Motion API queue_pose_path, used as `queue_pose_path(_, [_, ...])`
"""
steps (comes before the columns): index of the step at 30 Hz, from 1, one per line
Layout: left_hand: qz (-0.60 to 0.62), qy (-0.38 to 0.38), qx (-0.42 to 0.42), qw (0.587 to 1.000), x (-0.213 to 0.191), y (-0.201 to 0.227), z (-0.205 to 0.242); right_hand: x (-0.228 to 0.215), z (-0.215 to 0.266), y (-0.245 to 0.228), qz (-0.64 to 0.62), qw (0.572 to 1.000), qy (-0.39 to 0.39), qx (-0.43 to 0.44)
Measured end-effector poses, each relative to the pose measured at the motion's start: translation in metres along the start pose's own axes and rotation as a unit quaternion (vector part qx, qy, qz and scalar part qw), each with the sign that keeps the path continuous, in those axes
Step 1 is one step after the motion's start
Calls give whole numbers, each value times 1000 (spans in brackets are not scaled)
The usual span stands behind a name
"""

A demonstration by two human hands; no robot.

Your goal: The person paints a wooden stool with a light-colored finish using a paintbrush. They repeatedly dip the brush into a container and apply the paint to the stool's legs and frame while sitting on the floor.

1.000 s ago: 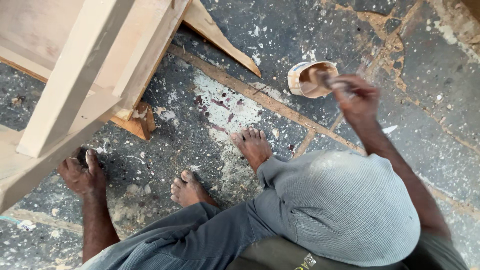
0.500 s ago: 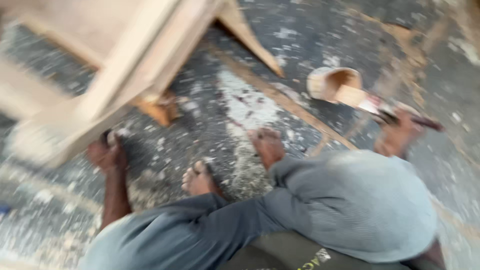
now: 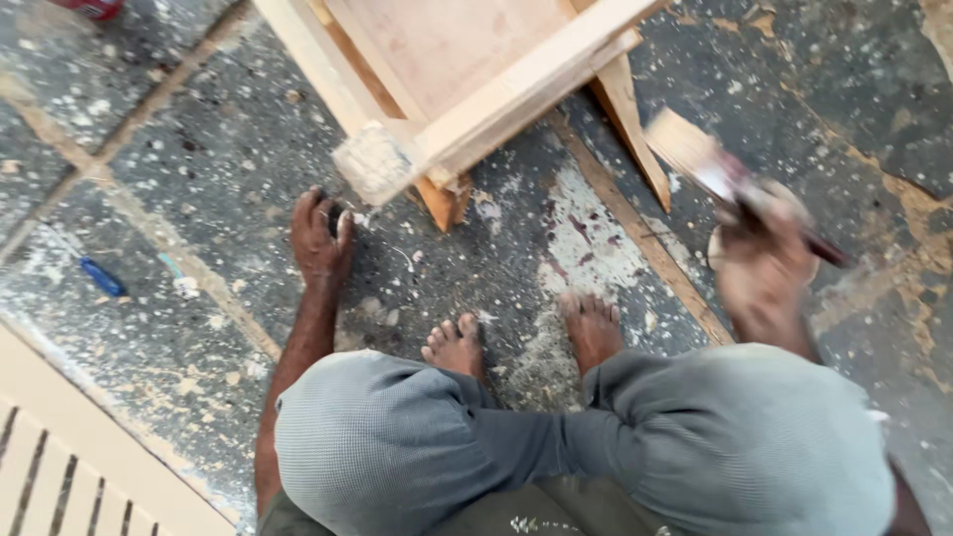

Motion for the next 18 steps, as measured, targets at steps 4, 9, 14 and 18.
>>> queue_pose_path(4, [-21, -23, 24, 999, -10, -20, -11, 85, -47, 92, -27, 998, 12, 46])
queue_pose_path(9, [-20, -8, -3, 1000, -24, -69, -30, 129, -102, 152, 97, 992, -28, -77])
queue_pose_path(14, [-40, -48, -29, 998, -9, -85, -50, 160, -164, 164, 216, 918, -143, -299])
queue_pose_path(18, [-82, -46, -36, 995, -1, -77, -42, 210, -202, 148, 339, 822, -194, -415])
Point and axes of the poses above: each hand's wrist, its own z-axis away from the middle knuckle, its own x-axis out of the palm, y = z × x, the point moved 7 cm from there along -z, towards the middle knuckle, and after that the axes turned 10 degrees about -z, right-handed, at the moved point
